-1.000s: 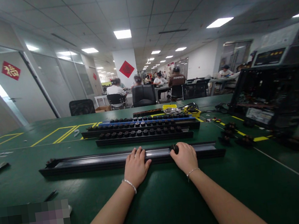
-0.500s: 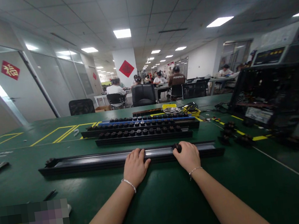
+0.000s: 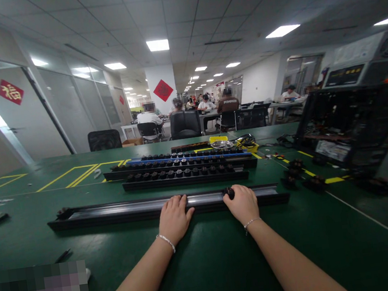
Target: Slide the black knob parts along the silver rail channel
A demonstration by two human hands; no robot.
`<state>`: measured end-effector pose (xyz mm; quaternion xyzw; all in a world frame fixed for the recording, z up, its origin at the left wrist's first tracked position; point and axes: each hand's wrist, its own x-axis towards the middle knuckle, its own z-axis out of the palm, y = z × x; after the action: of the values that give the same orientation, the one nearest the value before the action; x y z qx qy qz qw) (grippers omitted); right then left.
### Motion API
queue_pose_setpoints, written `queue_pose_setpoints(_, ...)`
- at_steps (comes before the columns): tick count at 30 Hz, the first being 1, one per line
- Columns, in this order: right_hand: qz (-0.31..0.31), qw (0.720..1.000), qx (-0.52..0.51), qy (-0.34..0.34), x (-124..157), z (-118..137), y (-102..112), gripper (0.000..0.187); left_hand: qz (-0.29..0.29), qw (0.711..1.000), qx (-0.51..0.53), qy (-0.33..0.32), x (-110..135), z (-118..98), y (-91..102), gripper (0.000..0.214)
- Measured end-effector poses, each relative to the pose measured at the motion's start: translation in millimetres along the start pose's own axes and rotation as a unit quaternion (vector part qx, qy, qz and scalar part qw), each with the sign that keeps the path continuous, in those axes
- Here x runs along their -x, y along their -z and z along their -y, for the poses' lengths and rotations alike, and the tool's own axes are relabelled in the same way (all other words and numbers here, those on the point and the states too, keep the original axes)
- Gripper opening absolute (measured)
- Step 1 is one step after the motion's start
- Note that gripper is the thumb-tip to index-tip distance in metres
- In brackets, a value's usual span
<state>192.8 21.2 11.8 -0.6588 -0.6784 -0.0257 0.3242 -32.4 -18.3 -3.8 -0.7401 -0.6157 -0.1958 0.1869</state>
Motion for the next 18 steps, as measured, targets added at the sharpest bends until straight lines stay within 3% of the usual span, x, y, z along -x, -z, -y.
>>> queue_pose_setpoints(18,-0.005,1.000,0.026,-0.013,-3.9,-9.8,1.7,0.015,-0.008,1.000,-0.003,-0.006,2.4,1.5,-0.5,0.039)
